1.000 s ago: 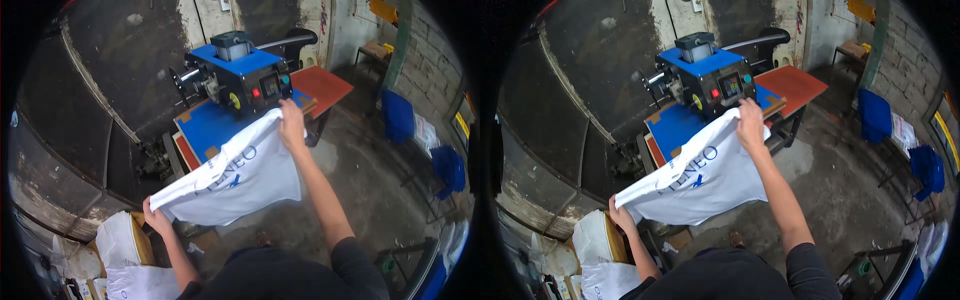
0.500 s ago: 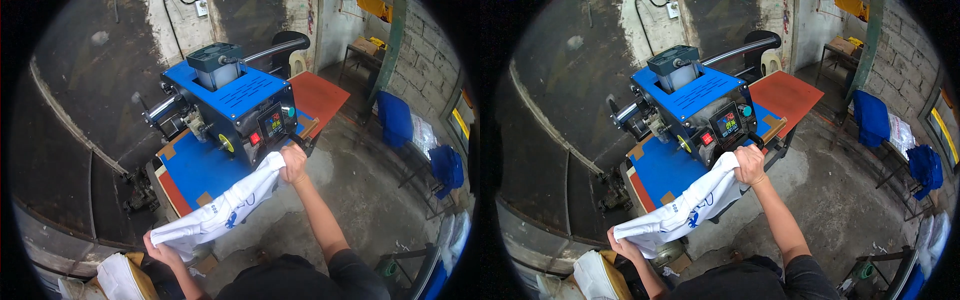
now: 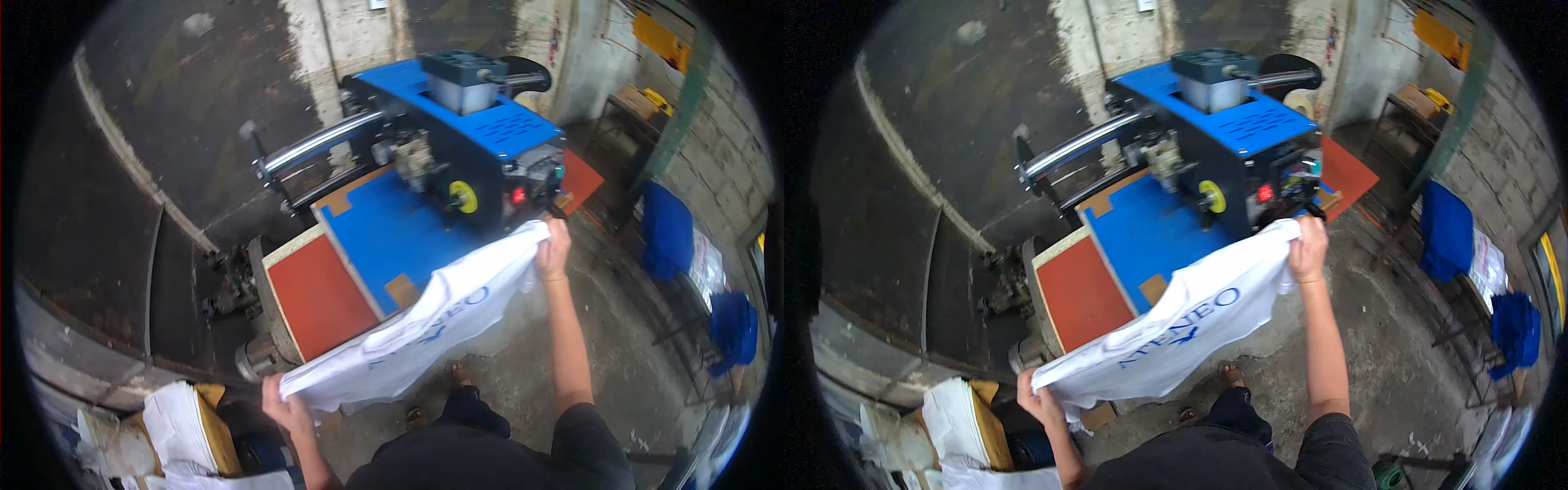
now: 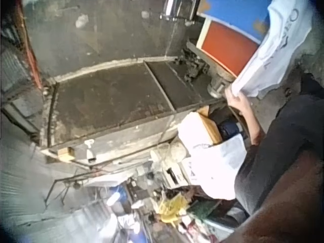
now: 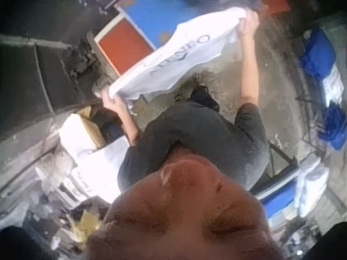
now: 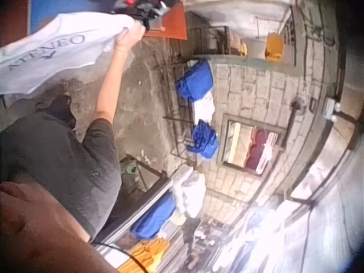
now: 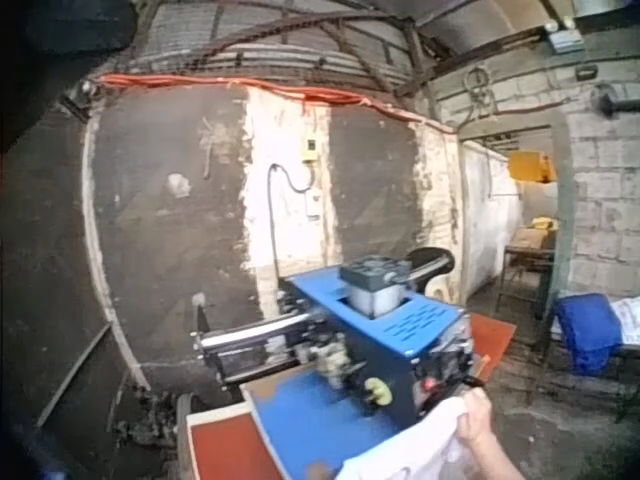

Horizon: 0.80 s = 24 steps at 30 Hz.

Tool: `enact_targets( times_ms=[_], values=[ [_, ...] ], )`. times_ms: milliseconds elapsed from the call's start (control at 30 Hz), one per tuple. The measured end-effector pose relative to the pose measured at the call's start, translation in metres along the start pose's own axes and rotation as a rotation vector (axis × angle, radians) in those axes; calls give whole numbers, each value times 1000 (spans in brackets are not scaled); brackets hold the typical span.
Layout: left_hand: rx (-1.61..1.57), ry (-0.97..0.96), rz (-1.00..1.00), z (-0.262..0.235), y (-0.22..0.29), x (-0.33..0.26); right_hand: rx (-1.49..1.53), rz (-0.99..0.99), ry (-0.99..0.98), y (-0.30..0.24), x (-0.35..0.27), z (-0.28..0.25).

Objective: Folding blue and white printed t-shirts and operating a heat press machine.

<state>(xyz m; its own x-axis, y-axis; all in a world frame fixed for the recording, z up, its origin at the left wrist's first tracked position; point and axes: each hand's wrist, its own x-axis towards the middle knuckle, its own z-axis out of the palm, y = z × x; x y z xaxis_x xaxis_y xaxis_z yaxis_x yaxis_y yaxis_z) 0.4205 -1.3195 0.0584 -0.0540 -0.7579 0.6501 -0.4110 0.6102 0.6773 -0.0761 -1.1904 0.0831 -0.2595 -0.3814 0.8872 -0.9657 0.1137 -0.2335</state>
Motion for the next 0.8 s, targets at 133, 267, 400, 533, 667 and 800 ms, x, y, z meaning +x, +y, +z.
enact_targets(
  times_ms=[133, 267, 400, 533, 667, 800],
  values=[
    [54, -67, -52, 31, 35, -9, -20, 173, -46, 30, 12, -14],
    [93, -118, -21, 68, 50, -12, 62, 215, -104, 79, 21, -31],
    [97, -198, -45, 104, 64, -8, 60, 192, -265, 119, 41, -44],
    [110, -195, 22, 141, 76, -9, 39, 135, -339, 190, 37, -48],
    [195, -252, 87, 164, 85, -17, 84, 153, -349, 276, 33, -51],
    [202, -322, 181, 175, 96, -20, 87, 293, -467, 400, 27, -51]
  ],
)
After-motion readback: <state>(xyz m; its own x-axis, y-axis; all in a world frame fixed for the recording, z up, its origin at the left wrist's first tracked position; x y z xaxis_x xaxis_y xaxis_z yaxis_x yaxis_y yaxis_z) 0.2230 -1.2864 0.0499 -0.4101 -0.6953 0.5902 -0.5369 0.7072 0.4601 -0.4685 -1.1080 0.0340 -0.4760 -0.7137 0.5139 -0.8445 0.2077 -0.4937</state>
